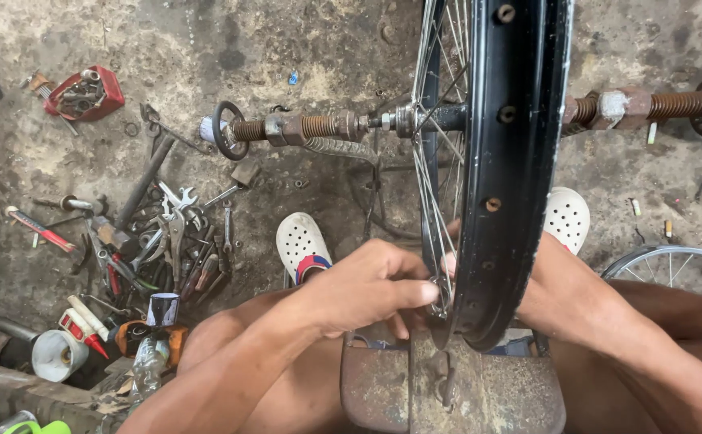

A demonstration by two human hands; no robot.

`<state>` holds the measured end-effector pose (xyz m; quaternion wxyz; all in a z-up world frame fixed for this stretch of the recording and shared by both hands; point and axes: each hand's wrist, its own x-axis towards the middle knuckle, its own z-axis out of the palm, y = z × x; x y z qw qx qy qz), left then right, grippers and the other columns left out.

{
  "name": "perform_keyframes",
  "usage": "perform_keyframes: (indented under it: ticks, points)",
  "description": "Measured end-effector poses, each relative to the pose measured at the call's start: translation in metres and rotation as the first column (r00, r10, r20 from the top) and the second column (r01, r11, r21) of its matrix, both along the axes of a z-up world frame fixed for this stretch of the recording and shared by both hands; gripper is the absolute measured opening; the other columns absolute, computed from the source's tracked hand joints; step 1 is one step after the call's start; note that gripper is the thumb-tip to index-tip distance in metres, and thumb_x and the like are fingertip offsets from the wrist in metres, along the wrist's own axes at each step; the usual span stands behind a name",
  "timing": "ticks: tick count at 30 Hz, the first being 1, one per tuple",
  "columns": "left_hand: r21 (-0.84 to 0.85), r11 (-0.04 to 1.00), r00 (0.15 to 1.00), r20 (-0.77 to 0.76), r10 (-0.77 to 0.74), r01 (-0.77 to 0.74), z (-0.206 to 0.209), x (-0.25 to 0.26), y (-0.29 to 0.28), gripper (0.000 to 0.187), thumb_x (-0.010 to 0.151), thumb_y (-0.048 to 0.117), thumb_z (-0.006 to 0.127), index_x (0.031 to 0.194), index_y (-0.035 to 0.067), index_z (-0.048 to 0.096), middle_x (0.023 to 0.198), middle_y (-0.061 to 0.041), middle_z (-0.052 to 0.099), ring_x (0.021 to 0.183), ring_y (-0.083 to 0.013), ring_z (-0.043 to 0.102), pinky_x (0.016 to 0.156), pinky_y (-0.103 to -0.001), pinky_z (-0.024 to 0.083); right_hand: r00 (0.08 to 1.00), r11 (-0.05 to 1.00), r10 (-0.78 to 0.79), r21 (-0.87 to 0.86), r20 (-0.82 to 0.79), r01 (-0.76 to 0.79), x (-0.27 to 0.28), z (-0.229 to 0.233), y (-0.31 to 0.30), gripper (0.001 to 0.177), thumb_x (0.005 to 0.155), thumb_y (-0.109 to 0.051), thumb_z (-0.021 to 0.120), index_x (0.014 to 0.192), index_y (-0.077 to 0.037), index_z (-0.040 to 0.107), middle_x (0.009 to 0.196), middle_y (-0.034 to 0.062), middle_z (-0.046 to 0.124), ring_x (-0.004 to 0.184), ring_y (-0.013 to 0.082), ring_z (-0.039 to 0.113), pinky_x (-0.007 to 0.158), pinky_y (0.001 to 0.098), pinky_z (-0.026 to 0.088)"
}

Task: The person uses a spoke wrench to tighten the nipples on the spokes of a bicycle wheel mounted on a rusty truing stand. They rotate the wheel to access different spokes and continue adjusting the tension throughout the video.

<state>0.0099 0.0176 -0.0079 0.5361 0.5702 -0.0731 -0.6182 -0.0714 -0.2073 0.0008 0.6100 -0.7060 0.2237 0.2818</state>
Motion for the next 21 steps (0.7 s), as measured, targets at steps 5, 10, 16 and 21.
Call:
perform_keyframes:
  ticks: [5,10,16,21]
  points:
    - [-0.032,0.999,0.996,-0.086,0.030,-0.033,-0.005,-0.002,0.006,0.015,0.096,0.006,0.064,0.098,-0.005,0.072,0.085,-0.009,0.073,0.072,-0.0135,0.070,0.064,-0.027,0.061,0.988,0.986,0.135,0.090,0.081,-0.142,-0.006,0.000,-0.014,0.028,0.095,-0.014,0.068,0.121,-0.004,0.070,0.092,0.0050,0.073,0.082,0.0113,0.067,0.068,0.0300,0.061]
    - [0.001,0.999,0.998,-0.029,0.052,-0.052,-0.010,-0.006,0.006,0.009,0.094,0.001,0.067,0.095,-0.005,0.073,0.082,-0.009,0.073,0.067,-0.0143,0.068,0.061,-0.027,0.057,0.928,0.941,0.202,0.199,0.314,-0.273,-0.017,-0.035,-0.016,0.027,0.093,-0.007,0.070,0.119,0.000,0.075,0.103,0.0087,0.080,0.092,0.0125,0.074,0.075,0.0299,0.063]
    - [-0.081,0.990,0.989,0.088,0.121,-0.114,-0.015,-0.019,0.005,0.007,0.094,-0.001,0.068,0.088,-0.005,0.070,0.078,-0.007,0.071,0.067,-0.0127,0.069,0.060,-0.026,0.058,0.895,0.763,-0.365,0.469,-0.256,0.445,-0.005,-0.021,0.006,0.016,0.099,-0.010,0.063,0.105,0.003,0.069,0.091,0.0095,0.070,0.077,0.0204,0.066,0.062,0.0367,0.055]
    - [-0.154,0.981,0.977,0.159,0.141,-0.116,0.003,-0.023,-0.001,0.008,0.095,-0.001,0.070,0.088,-0.003,0.071,0.076,-0.006,0.069,0.066,-0.0093,0.063,0.058,-0.024,0.053,0.979,0.989,0.141,-0.068,0.144,-0.133,-0.008,-0.023,0.006,0.015,0.075,-0.006,0.082,0.083,-0.002,0.070,0.071,0.0018,0.066,0.063,0.0078,0.057,0.048,0.0296,0.050]
